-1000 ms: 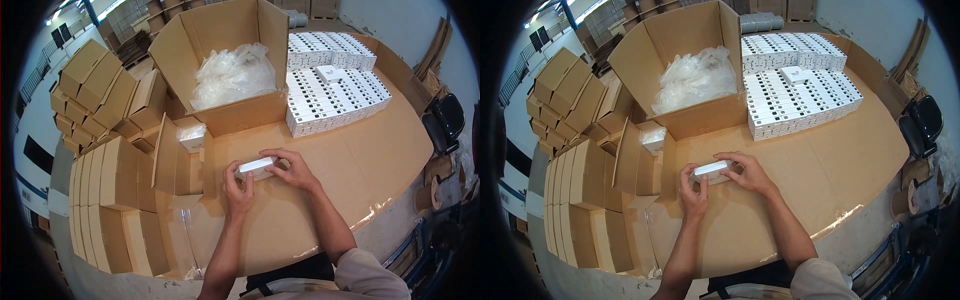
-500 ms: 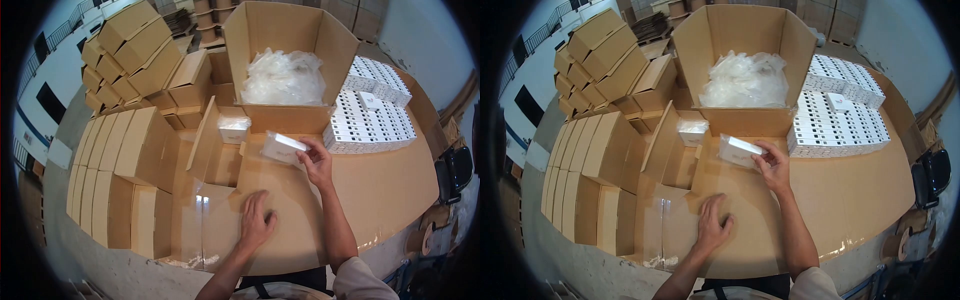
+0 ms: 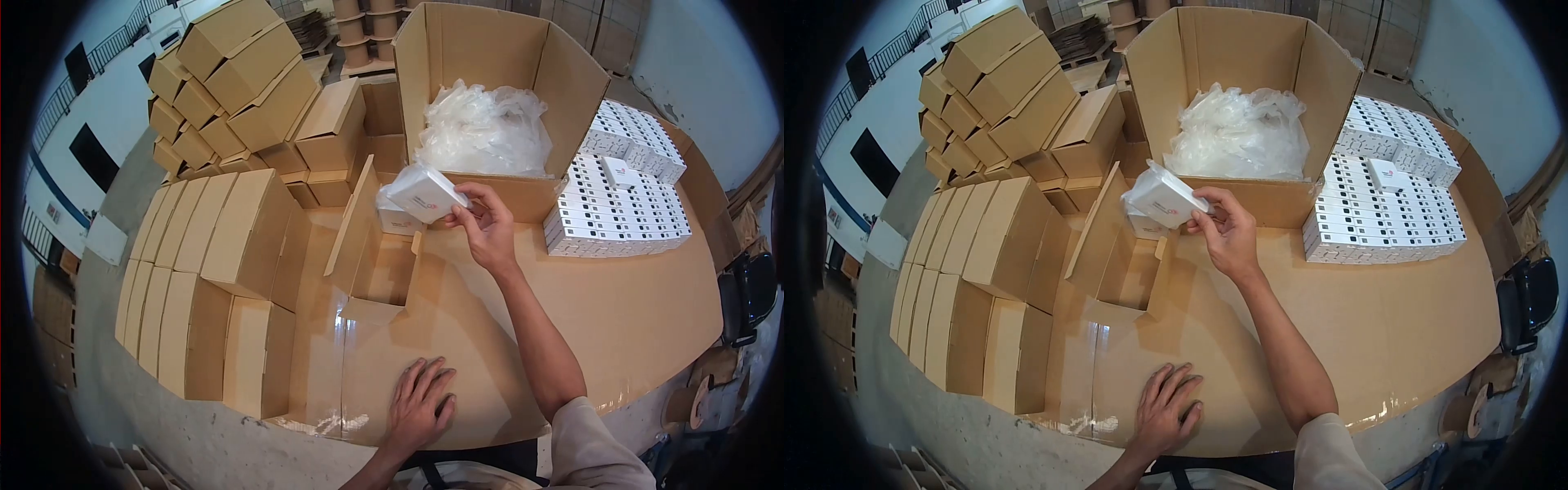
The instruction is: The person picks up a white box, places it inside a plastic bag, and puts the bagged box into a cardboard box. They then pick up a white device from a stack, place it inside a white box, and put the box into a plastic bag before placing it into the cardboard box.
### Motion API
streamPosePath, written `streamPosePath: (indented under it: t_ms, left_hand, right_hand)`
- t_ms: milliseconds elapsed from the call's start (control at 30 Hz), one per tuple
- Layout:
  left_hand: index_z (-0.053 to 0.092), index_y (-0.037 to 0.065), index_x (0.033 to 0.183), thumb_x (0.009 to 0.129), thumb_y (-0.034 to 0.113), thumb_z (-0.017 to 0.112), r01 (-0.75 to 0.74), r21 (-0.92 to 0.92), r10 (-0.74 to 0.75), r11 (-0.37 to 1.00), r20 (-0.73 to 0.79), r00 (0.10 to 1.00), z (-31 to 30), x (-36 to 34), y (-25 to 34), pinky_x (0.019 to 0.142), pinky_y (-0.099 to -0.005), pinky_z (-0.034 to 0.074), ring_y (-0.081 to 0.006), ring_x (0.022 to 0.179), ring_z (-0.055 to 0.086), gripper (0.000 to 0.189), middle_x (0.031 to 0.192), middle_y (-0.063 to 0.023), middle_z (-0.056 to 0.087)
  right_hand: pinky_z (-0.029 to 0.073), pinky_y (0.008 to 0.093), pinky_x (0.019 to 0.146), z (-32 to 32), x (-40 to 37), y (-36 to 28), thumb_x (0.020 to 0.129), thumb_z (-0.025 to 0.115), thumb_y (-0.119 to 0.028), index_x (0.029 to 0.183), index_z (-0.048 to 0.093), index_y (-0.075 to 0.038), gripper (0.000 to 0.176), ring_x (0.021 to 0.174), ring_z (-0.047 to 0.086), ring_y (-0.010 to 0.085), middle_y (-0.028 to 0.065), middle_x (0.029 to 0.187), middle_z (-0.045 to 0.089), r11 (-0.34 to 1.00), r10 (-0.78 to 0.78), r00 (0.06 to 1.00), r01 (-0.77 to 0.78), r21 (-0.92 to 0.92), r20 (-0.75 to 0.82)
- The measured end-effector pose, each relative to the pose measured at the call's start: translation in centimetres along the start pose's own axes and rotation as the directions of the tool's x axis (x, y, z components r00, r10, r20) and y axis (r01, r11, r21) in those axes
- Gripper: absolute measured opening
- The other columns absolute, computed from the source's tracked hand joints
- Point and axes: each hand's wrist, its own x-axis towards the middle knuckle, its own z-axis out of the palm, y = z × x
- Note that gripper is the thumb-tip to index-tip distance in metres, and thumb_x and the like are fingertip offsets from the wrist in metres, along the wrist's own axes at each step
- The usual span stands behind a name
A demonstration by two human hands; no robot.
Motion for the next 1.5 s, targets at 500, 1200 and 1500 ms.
streamPosePath:
  t_ms: [500, 1200, 1500]
  left_hand:
    - [0.068, 0.013, 0.129, 0.087, 0.022, 0.071, 0.012, -0.036, -0.013, 0.999, -0.022, 1.000, -0.1, 0.4, 0.1, 0.116, -0.0490, 0.037, -0.0350, 0.138, 0.045, 0.043, 0.145, -0.0071, 0.056]
    - [0.069, 0.013, 0.126, 0.088, 0.022, 0.070, 0.026, -0.037, -0.027, 0.999, -0.023, 0.999, 0.4, 0.9, 0.0, 0.116, -0.0499, 0.036, -0.0343, 0.138, 0.045, 0.039, 0.144, -0.0070, 0.056]
    - [0.062, 0.010, 0.128, 0.088, 0.021, 0.070, -0.020, -0.007, 0.020, 1.000, -0.028, 0.999, 1.2, 6.2, 0.4, 0.117, -0.0512, 0.034, -0.0375, 0.139, 0.041, 0.042, 0.145, -0.0100, 0.052]
  right_hand:
    - [0.060, 0.0402, 0.079, 1.7, 2.3, -0.7, 0.090, 0.064, 0.007, 0.115, 0.064, -0.003, 0.026, 0.090, 0.069, 0.0331, 0.0158, 0.105, 0.066, 0.843, -0.080, 0.945, 0.233, -0.484, 0.316]
    - [0.055, 0.0479, 0.087, 4.3, 2.9, 2.0, 0.089, 0.066, -0.007, 0.101, 0.075, -0.004, 0.016, 0.099, 0.067, 0.0380, 0.0165, 0.110, 0.063, 0.446, 0.195, 0.894, 0.285, -0.849, 0.403]
    - [0.049, 0.0494, 0.103, 2.4, 2.0, 0.1, 0.087, 0.058, 0.001, 0.125, 0.069, -0.005, 0.039, 0.124, 0.057, 0.0401, 0.0201, 0.137, 0.050, 0.559, 0.255, 0.876, 0.212, -0.801, 0.410]
